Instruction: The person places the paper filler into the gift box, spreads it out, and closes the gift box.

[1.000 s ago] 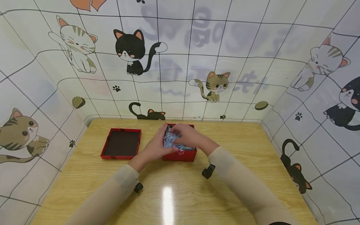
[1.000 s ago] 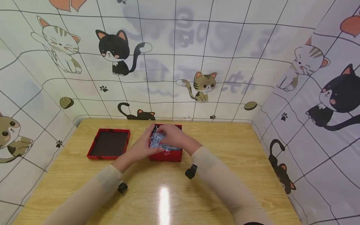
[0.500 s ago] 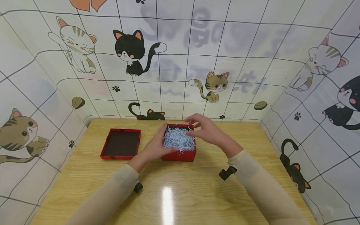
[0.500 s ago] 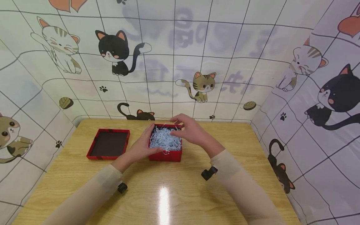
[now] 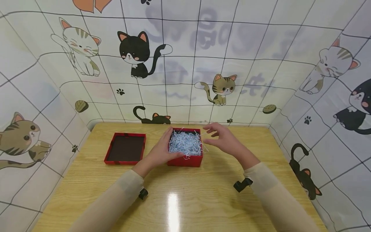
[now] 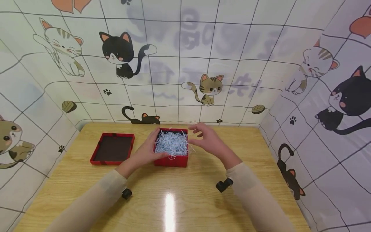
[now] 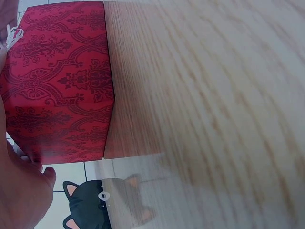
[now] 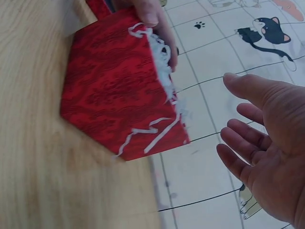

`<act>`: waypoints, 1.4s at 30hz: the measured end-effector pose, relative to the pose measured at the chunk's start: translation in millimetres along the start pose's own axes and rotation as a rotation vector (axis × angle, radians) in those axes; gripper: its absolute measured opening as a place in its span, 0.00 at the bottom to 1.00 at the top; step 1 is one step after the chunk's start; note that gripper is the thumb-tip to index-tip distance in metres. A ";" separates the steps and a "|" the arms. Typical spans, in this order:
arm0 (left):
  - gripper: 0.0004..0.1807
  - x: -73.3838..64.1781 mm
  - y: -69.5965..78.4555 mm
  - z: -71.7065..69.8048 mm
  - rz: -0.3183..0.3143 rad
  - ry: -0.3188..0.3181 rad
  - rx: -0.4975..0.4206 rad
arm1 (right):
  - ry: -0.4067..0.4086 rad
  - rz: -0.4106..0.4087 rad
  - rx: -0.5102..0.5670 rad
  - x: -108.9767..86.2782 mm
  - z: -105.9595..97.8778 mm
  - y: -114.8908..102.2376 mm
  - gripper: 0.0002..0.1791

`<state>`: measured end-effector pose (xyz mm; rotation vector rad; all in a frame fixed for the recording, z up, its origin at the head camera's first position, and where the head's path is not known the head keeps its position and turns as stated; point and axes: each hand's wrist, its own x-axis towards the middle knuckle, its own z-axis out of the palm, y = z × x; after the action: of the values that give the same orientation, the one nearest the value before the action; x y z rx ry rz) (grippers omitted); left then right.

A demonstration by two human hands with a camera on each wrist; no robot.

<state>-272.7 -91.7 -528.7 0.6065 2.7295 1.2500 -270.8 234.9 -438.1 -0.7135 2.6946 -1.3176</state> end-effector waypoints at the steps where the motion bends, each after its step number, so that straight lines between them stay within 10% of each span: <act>1: 0.73 -0.1 0.3 0.3 0.001 -0.001 0.003 | 0.000 0.008 0.007 -1.7 2.2 3.9 0.28; 18: 0.74 0.0 0.6 1.4 -0.007 -0.004 0.002 | 0.043 0.101 0.038 -21.7 50.7 56.6 0.21; 42: 0.73 0.7 -0.6 0.9 -0.027 -0.007 0.025 | 0.200 0.196 0.110 -20.8 64.0 60.9 0.02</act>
<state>-273.3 -91.1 -529.7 0.5737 2.7421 1.2081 -259.5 229.1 -527.9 -0.3127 2.7260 -1.5447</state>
